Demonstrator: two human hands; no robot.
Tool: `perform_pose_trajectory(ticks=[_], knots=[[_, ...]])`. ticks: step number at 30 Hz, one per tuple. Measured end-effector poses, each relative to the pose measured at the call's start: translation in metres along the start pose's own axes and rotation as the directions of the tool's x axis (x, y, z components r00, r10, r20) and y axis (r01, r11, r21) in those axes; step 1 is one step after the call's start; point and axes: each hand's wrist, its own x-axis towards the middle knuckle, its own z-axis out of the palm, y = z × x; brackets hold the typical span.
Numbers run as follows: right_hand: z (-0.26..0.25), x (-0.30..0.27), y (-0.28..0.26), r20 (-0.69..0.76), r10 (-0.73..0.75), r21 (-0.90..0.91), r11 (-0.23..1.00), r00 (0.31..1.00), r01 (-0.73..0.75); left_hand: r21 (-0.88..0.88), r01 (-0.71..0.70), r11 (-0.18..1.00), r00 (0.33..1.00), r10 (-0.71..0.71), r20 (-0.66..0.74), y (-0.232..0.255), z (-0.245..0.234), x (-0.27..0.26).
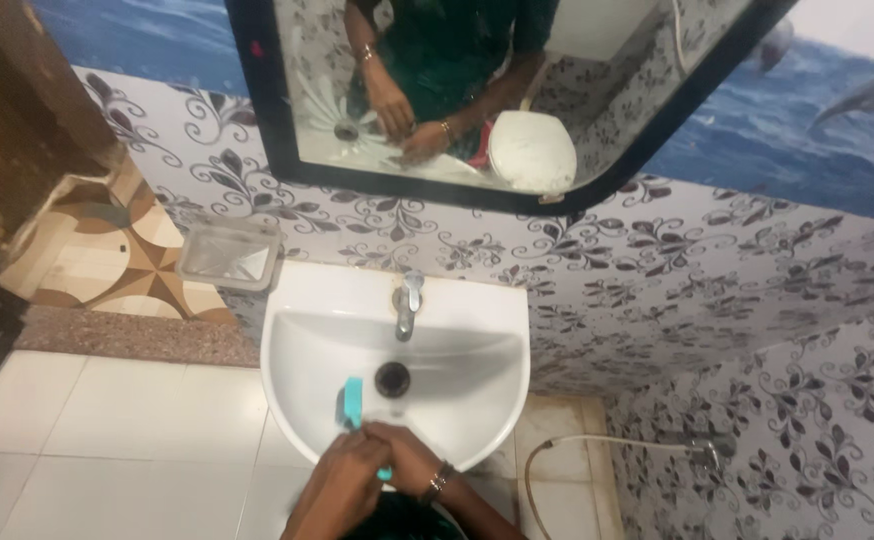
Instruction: The person cleans the basin and drain of a white sink by scrubbing with a blue brush and rinsing with water from the faucet.
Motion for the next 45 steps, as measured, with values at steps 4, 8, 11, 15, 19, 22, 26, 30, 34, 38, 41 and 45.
perform_pose_trajectory(ticks=[4,8,11,15,19,22,26,30,34,38,41,45], knots=[[0.014,-0.004,0.02,-0.027,-0.158,0.134,0.978,0.987,0.161,0.142,-0.132,0.981,0.991,0.128,0.039,-0.047,0.056,-0.016],[0.023,0.019,0.028,0.012,-0.006,0.397,0.918,1.0,0.001,0.336,-0.091,0.937,0.995,0.073,0.065,-0.064,0.059,-0.019],[0.01,0.044,0.025,-0.003,-0.154,0.069,0.986,0.988,0.154,0.353,-0.046,0.934,0.999,0.047,0.005,-0.042,0.029,-0.008],[0.012,0.047,0.032,0.089,-0.144,-0.299,0.94,0.986,0.164,0.225,0.131,0.966,0.982,-0.157,0.105,-0.007,0.002,-0.005],[0.01,0.017,0.033,0.166,0.223,-0.259,0.95,0.961,-0.175,0.101,0.191,0.976,0.955,-0.208,0.212,0.012,-0.004,-0.01],[0.004,0.005,0.017,0.157,0.076,-0.071,0.995,0.985,-0.065,0.042,0.15,0.988,0.959,-0.156,0.237,0.008,-0.001,-0.009],[0.006,0.009,-0.001,0.08,-0.002,0.168,0.986,0.997,-0.011,0.133,-0.056,0.989,0.985,0.033,0.17,-0.012,0.009,-0.002],[0.016,0.027,0.014,-0.018,0.014,0.235,0.972,1.0,-0.009,0.203,0.125,0.971,0.962,-0.169,0.217,-0.02,0.006,0.001],[0.014,0.032,0.029,-0.014,0.172,0.145,0.975,0.985,-0.169,0.092,0.153,0.984,0.984,-0.16,0.074,0.0,0.002,0.002],[0.0,0.005,0.02,0.009,0.131,0.081,0.988,0.991,-0.132,-0.029,0.106,0.994,0.992,-0.104,0.075,0.017,0.005,-0.004],[-0.006,-0.009,0.0,0.016,0.095,0.1,0.99,0.995,-0.096,0.013,0.057,0.998,0.99,-0.058,0.132,0.02,0.009,-0.001],[-0.001,-0.008,-0.002,-0.069,-0.036,0.335,0.94,0.997,0.057,0.102,0.076,0.992,0.968,-0.097,0.23,0.019,0.007,0.003]])
